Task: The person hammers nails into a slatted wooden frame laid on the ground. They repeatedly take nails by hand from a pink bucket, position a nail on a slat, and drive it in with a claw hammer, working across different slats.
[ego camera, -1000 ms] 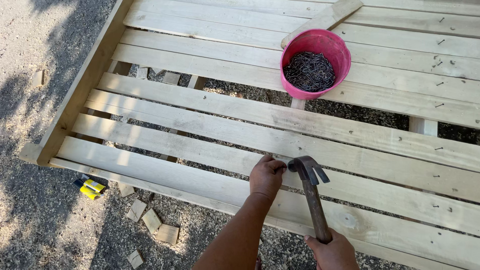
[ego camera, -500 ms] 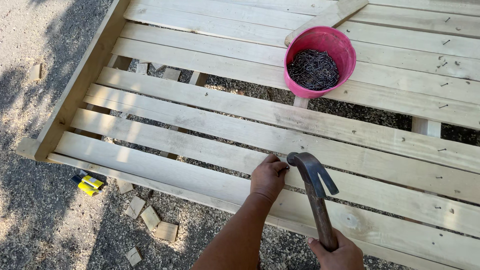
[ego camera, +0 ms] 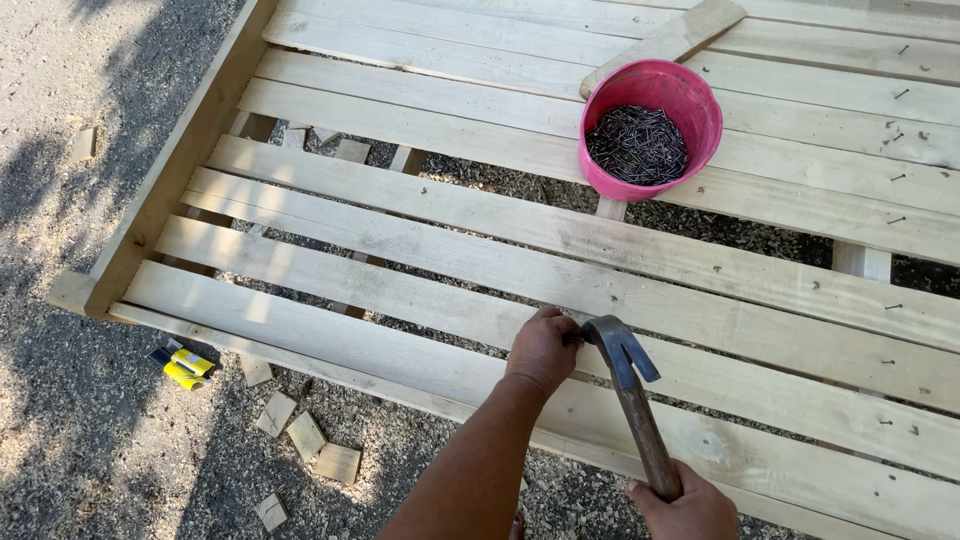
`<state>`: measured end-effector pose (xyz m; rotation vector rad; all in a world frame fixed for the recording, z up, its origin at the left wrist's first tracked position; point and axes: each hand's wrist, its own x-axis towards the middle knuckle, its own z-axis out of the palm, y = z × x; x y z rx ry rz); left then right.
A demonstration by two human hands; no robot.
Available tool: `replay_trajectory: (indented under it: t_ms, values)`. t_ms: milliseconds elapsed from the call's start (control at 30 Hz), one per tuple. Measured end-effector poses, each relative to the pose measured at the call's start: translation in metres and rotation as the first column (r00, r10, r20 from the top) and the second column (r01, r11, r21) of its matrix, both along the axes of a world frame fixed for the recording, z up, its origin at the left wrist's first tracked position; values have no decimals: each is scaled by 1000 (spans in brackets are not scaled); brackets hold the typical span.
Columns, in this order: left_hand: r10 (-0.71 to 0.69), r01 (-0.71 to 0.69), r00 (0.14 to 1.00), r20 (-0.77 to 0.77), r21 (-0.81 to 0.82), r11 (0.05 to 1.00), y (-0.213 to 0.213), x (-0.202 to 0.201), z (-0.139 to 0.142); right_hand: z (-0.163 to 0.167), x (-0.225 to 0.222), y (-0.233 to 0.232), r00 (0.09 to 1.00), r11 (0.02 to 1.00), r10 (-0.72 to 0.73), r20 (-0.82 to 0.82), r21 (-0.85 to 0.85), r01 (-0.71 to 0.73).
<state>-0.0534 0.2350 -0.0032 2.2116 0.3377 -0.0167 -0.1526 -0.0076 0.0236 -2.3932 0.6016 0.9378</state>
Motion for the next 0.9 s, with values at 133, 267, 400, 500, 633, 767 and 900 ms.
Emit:
replay_trajectory:
  t_ms: [133, 267, 400, 500, 633, 767, 900]
  values:
    - [88, -89, 991, -97, 3, 996, 11, 5, -1, 8, -2, 0, 991, 985, -96, 98, 154, 80]
    - [121, -123, 982, -143, -4, 992, 9, 6, 0, 1, -13, 2, 965, 971, -141, 219, 223, 92]
    - [122, -120, 982, -142, 20, 993, 8, 10, 2, -18, -8, 9, 995, 992, 2, 97, 126, -14]
    - [110, -110, 984, -142, 8, 994, 9, 12, 3, -30, -6, 9, 992, 981, -115, -55, 149, 122]
    - [134, -144, 966, -219, -30, 989, 9, 12, 4, -43, -27, 5, 948, 912, -317, 23, 283, 298]
    - [127, -134, 968, -217, -20, 991, 7, 13, 7, -46, -34, 10, 959, 929, -241, 147, 320, 185]
    - [114, -118, 954, -276, 1, 993, 6, 14, 9, -40, -9, 22, 992, 991, -91, -85, 93, 99]
